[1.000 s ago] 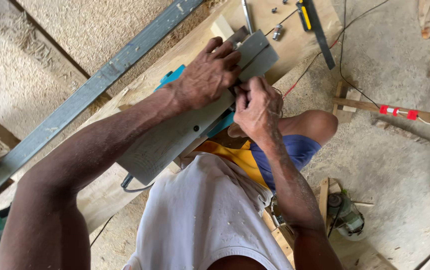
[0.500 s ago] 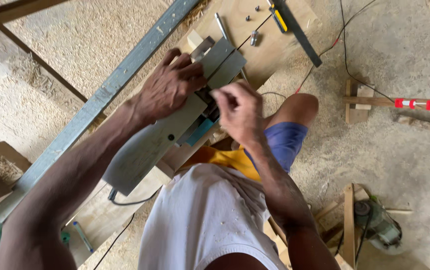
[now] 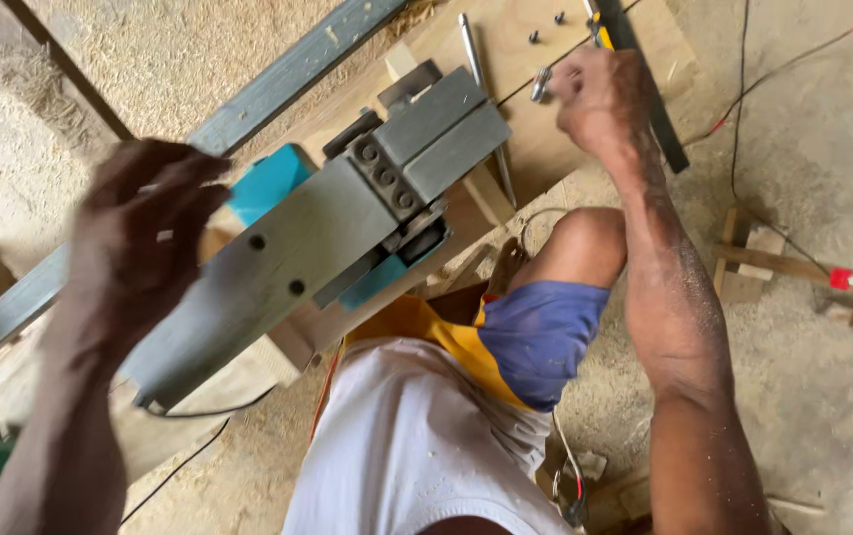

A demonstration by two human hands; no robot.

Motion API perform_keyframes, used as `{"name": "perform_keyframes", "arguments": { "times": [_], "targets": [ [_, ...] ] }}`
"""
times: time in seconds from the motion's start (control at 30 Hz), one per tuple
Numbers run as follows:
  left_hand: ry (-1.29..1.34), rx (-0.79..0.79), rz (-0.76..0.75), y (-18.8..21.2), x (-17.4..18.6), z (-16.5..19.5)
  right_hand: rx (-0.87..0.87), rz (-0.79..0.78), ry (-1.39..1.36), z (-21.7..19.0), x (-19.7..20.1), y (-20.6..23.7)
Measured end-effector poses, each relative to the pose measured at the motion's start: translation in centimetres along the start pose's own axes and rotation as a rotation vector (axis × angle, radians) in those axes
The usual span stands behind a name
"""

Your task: The person adjusts a teal electric planer on a wooden workbench. They use a socket wrench to tighten a bolt on the planer's fence and repeatedly check the alignment of the fence with a square. The person also uses their fingers to make small adjustments to the fence position.

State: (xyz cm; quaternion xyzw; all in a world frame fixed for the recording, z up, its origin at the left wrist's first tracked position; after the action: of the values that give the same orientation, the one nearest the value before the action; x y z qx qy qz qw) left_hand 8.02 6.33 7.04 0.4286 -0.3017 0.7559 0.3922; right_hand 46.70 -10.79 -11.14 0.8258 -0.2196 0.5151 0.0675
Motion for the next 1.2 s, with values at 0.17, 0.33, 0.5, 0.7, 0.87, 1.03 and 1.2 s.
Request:
{"name": "perform_keyframes", "arguments": {
  "times": [0.17,0.33,0.5,0.7,0.87,1.03,1.2],
  "targets": [
    [-0.079,0.227,0.046,1.9,3.2,-0.6,-0.305,0.009,0.309,11.5,2.3,3.6],
    [-0.045,0.185,0.085,3.1,2.5,0.9,-0.186,0.277,0.259,16.6,2.4,10.5],
    [-0.017,0.195,0.067,3.6,-0.5,1.2,-0.193,0.229,-0.077,19.1,3.0,11.2],
    [-0.009,0.227,0.149,3.8,-0.9,0.6,-0.042,0.272,-0.217,14.1,5.6,7.2],
    [0.014,0.167,0.292,3.2,0.8,0.9,0.214,0.289,-0.314,6.3,7.9,2.4],
    [0.356,0.059,0.354,2.9,1.2,2.1,0.544,0.244,-0.370,-3.0,8.9,-2.2],
    [0.571,0.020,0.372,2.7,0.0,2.3,0.854,0.211,-0.308,-12.2,8.9,-4.9]
  ]
}}
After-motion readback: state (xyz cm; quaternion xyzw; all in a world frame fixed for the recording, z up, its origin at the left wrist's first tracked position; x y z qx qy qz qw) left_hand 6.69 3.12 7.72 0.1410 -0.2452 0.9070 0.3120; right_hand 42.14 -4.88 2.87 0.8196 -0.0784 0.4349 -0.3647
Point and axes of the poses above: each hand's wrist, its own y-axis away from the middle knuckle, its own x-axis out of the back of the hand, z = x × y, the point moved 10 cm from there along -y, towards the middle knuckle, and after that the axes turned 8 degrees about x, right-handed, at the moved point
